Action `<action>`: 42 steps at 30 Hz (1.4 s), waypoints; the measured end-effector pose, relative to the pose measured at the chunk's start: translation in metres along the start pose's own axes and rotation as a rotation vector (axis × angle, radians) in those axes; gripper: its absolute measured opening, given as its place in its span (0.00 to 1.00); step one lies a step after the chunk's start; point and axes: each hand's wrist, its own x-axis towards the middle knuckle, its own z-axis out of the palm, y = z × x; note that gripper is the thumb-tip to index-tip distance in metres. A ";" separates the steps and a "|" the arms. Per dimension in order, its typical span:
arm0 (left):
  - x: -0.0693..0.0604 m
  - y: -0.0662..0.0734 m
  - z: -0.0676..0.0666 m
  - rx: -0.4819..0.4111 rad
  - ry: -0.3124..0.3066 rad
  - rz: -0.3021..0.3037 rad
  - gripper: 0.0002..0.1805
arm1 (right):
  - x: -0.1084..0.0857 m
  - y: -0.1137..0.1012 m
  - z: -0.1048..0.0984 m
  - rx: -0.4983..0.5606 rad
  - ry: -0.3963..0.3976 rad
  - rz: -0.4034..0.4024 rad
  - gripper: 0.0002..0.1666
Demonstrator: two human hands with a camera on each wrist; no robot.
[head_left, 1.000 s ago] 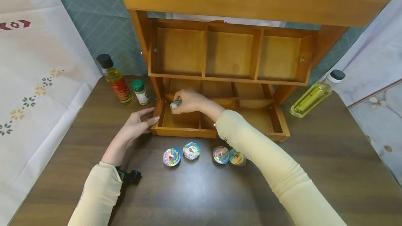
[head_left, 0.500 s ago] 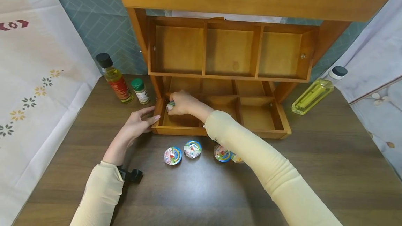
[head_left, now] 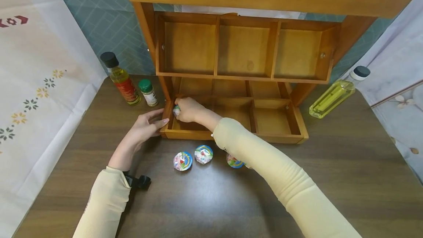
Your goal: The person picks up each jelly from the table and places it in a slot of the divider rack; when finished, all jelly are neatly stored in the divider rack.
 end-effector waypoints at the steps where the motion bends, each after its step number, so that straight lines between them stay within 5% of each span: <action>1: 0.000 0.000 0.000 -0.003 0.001 0.000 0.35 | 0.000 0.000 -0.001 -0.005 -0.005 0.004 0.34; 12: 0.003 0.003 0.001 -0.027 -0.005 0.008 0.35 | 0.000 0.001 -0.011 -0.140 -0.006 0.087 0.35; 22: 0.003 0.005 0.003 -0.040 -0.008 0.005 0.35 | -0.010 0.014 -0.018 -0.079 -0.006 0.090 0.39; 34: 0.002 -0.001 0.002 -0.043 -0.009 0.000 0.35 | -0.072 0.022 -0.015 -0.142 0.067 -0.188 0.40; 42: -0.001 0.000 -0.001 -0.047 -0.005 0.001 0.35 | -0.117 0.027 0.004 0.034 0.118 -0.346 0.37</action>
